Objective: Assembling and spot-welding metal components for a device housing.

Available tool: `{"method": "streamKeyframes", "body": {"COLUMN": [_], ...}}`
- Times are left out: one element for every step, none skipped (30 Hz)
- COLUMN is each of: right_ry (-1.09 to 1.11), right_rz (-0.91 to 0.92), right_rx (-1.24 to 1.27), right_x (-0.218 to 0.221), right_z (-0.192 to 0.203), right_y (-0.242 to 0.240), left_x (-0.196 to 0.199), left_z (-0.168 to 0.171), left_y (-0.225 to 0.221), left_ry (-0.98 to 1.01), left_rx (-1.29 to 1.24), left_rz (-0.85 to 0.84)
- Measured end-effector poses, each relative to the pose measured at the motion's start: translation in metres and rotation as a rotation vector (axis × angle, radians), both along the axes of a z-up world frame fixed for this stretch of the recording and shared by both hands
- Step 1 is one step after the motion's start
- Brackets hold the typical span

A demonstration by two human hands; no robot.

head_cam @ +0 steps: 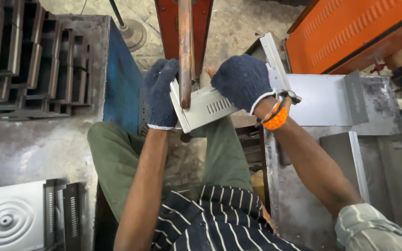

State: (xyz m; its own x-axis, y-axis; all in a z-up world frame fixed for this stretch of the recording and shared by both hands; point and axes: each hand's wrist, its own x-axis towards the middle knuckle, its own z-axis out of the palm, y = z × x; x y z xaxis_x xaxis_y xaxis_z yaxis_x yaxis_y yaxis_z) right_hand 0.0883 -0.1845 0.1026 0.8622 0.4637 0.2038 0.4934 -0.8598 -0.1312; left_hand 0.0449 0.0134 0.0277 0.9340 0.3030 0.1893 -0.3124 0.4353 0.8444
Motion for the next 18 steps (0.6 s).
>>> {"method": "streamKeyframes", "body": {"right_ry": [0.004,-0.008,-0.018,-0.011,0.026,0.063,0.063,0.057,0.053,0.056,0.021,-0.013,-0.012,-0.029,-0.044,-0.041,-0.005,0.031], "right_rz": [0.006,0.005,0.004,0.01,-0.002,-0.014,-0.012,0.0,0.012,0.014,0.034,0.054,0.059,0.068,0.078,0.084,0.074,0.063], "right_rx": [-0.005,-0.029,-0.051,-0.056,-0.059,-0.063,-0.063,-0.07,-0.074,-0.072,-0.113,-0.153,-0.152,-0.16,-0.17,-0.17,-0.149,-0.128], "right_x": [0.0,0.0,-0.002,-0.002,-0.002,-0.002,-0.001,-0.001,-0.001,-0.001,-0.002,-0.003,-0.003,-0.003,-0.004,-0.003,-0.003,-0.003], "right_z": [0.002,0.004,0.005,0.003,0.001,-0.001,-0.001,-0.001,-0.001,-0.002,-0.004,-0.005,-0.004,-0.004,-0.004,-0.003,-0.002,-0.001], "right_y": [-0.001,-0.002,-0.003,-0.004,-0.005,-0.005,-0.005,-0.006,-0.005,-0.006,-0.007,-0.007,-0.007,-0.008,-0.008,-0.008,-0.007,-0.008], "left_x": [0.0,-0.001,-0.003,-0.002,0.002,0.005,0.006,0.008,0.008,0.007,0.004,0.001,0.0,-0.001,-0.003,-0.002,-0.002,-0.001], "left_z": [-0.002,-0.005,-0.008,-0.009,-0.01,-0.011,-0.014,-0.016,-0.018,-0.013,-0.008,-0.004,-0.003,-0.001,0.0,-0.002,-0.005,-0.007], "left_y": [-0.001,-0.002,-0.003,-0.004,-0.005,-0.004,-0.004,-0.004,-0.003,-0.005,-0.007,-0.009,-0.009,-0.01,-0.012,-0.01,-0.01,-0.009], "left_ry": [0.004,-0.172,-0.343,-0.334,-0.283,-0.232,-0.231,-0.162,-0.09,-0.087,-0.019,0.048,0.049,0.032,0.016,0.02,-0.024,-0.067], "left_rx": [-0.005,0.309,0.628,0.626,0.539,0.451,0.451,0.306,0.164,0.166,0.057,-0.053,-0.052,-0.057,-0.062,-0.063,0.035,0.132], "left_rz": [0.006,0.153,0.291,0.294,0.238,0.181,0.183,0.115,0.045,0.046,0.015,-0.016,-0.012,-0.005,0.003,0.009,0.033,0.057]}}
